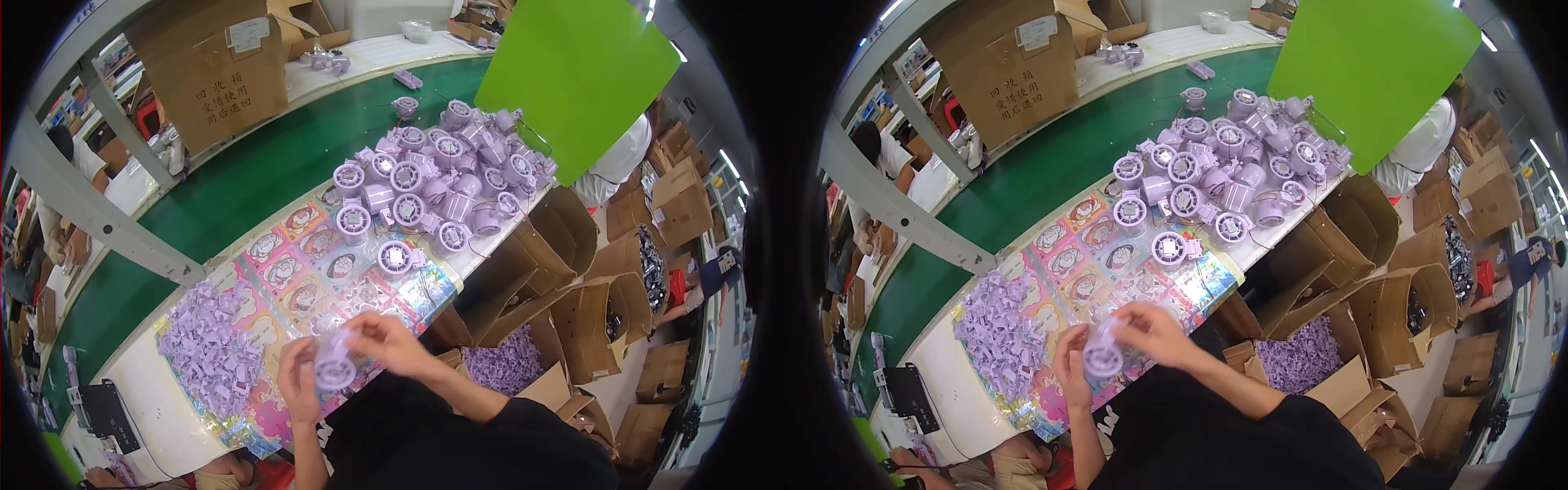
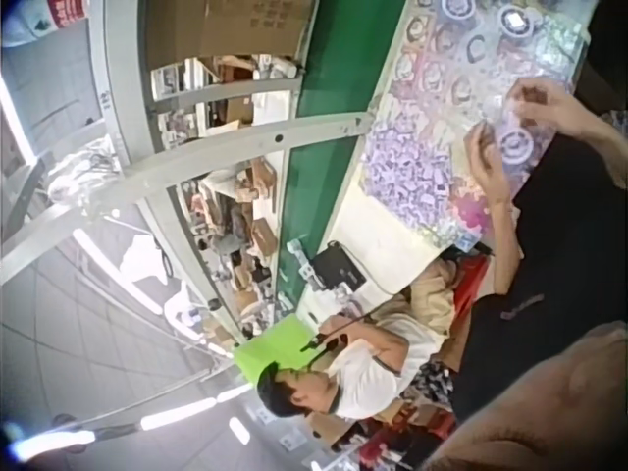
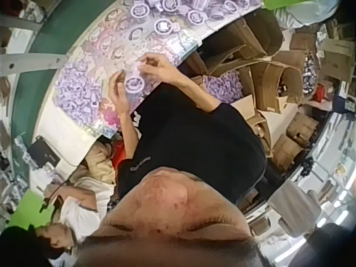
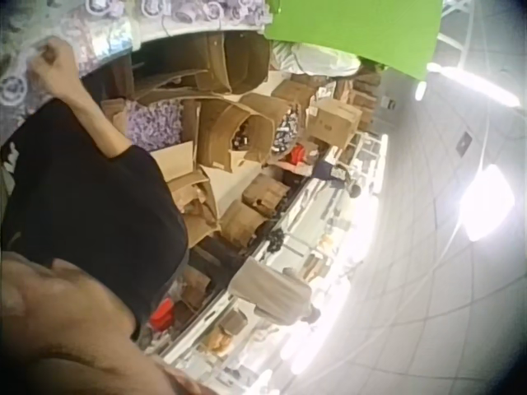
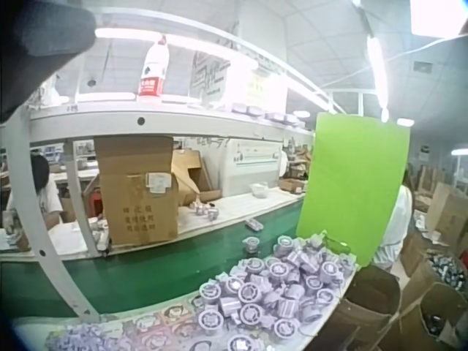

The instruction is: The person assembles small fan components by fitting plastic clips onto fan head units by hand and arranging the assembled parts on the work surface.

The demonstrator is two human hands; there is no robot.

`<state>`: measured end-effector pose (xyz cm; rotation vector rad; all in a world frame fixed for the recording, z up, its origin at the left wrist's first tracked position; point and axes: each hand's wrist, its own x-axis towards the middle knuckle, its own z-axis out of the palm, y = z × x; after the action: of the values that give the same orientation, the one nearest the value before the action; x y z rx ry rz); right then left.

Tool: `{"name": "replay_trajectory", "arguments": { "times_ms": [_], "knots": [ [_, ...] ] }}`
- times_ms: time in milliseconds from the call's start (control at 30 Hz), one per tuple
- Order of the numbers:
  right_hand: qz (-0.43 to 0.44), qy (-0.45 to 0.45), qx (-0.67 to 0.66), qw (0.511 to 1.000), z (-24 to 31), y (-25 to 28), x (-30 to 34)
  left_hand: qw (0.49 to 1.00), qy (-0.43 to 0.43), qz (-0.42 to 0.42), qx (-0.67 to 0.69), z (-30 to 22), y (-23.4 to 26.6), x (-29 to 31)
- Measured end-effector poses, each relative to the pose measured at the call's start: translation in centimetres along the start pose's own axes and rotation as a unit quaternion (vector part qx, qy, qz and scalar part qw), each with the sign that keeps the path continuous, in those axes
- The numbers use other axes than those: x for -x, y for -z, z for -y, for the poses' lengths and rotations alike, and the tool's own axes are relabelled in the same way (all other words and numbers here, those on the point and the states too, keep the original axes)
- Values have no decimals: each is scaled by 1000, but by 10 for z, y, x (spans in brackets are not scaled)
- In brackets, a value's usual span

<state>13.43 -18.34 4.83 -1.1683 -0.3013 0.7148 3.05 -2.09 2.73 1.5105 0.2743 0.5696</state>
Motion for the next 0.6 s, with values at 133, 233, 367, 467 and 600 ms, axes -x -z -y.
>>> {"name": "replay_trajectory", "arguments": {
  "times_ms": [133, 233, 367, 467, 600],
  "knots": [
    [-170, 100, -14, 980, 45, 54, -12, 982, -32, -31, -183, 23, 10, -8],
    [-358, 259, 67, 895, 87, 98, -26, 977, -63, -23, -201, 18, 9, -4],
    [-505, 367, 1, 781, 131, 183, -37, 973, -73, -26, -215, 17, 7, -8],
    [-487, 371, 71, 788, 143, 214, -47, 973, -74, -28, -216, 15, 2, -8],
    [-478, 313, 130, 810, 144, 257, -68, 975, -72, -24, -210, 20, 2, -8]
  ]
}}
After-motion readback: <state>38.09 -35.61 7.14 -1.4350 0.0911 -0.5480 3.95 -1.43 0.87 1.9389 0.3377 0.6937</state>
